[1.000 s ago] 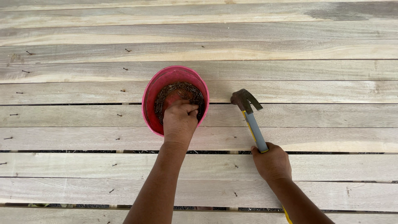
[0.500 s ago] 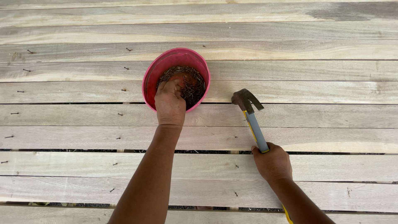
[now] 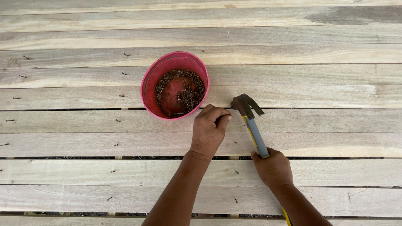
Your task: The person repeatedly picks nails from a pink bucket and hammers them into a wooden slatted surface. The person uses a hammer to drive each nail into the wood.
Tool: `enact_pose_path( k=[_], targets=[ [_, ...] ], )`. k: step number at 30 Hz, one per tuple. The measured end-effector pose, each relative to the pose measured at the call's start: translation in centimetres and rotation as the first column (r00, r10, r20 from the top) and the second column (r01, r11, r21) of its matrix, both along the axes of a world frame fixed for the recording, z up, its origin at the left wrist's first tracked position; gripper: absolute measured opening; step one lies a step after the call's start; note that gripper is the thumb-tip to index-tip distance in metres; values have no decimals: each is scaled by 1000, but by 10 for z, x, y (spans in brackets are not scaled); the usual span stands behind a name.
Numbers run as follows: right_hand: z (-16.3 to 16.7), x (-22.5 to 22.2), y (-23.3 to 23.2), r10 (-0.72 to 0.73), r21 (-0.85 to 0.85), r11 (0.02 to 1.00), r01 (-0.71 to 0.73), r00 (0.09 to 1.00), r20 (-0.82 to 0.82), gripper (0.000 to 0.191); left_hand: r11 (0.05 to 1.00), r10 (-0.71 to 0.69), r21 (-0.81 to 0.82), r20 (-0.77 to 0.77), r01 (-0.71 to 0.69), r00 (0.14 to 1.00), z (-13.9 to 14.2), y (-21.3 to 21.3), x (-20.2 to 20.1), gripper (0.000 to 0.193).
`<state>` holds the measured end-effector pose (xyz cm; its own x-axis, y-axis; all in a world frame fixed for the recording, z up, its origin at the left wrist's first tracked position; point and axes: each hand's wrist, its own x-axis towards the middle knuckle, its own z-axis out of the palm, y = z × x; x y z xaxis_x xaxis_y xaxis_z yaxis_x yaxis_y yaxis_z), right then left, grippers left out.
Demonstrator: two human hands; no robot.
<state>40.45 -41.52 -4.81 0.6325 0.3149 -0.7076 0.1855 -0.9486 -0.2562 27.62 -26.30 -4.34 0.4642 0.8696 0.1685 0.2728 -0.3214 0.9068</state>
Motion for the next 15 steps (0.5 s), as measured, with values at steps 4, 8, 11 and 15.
enact_pose_path(
  k=[4, 8, 11, 15],
  targets=[
    [-4, 5, -2, 7, -6, 1000, -7, 999, -46, 49, 989, 24, -143, -39, -29, 999, -35, 3, 8, 6],
    [-5, 5, -4, -19, 7, 1000, 20, 995, -103, 53, 934, -17, -356, -97, -19, 995, -58, 6, 15, 2],
    [-5, 6, -6, 3, 27, 1000, 0, 994, -107, 54, 992, 33, -119, -64, -41, 997, -65, 4, 23, 4],
    [-1, 9, -13, -61, 6, 998, 63, 985, -164, 57, 991, 75, -96, -165, -92, 983, -69, -1, 29, 4]
  ],
)
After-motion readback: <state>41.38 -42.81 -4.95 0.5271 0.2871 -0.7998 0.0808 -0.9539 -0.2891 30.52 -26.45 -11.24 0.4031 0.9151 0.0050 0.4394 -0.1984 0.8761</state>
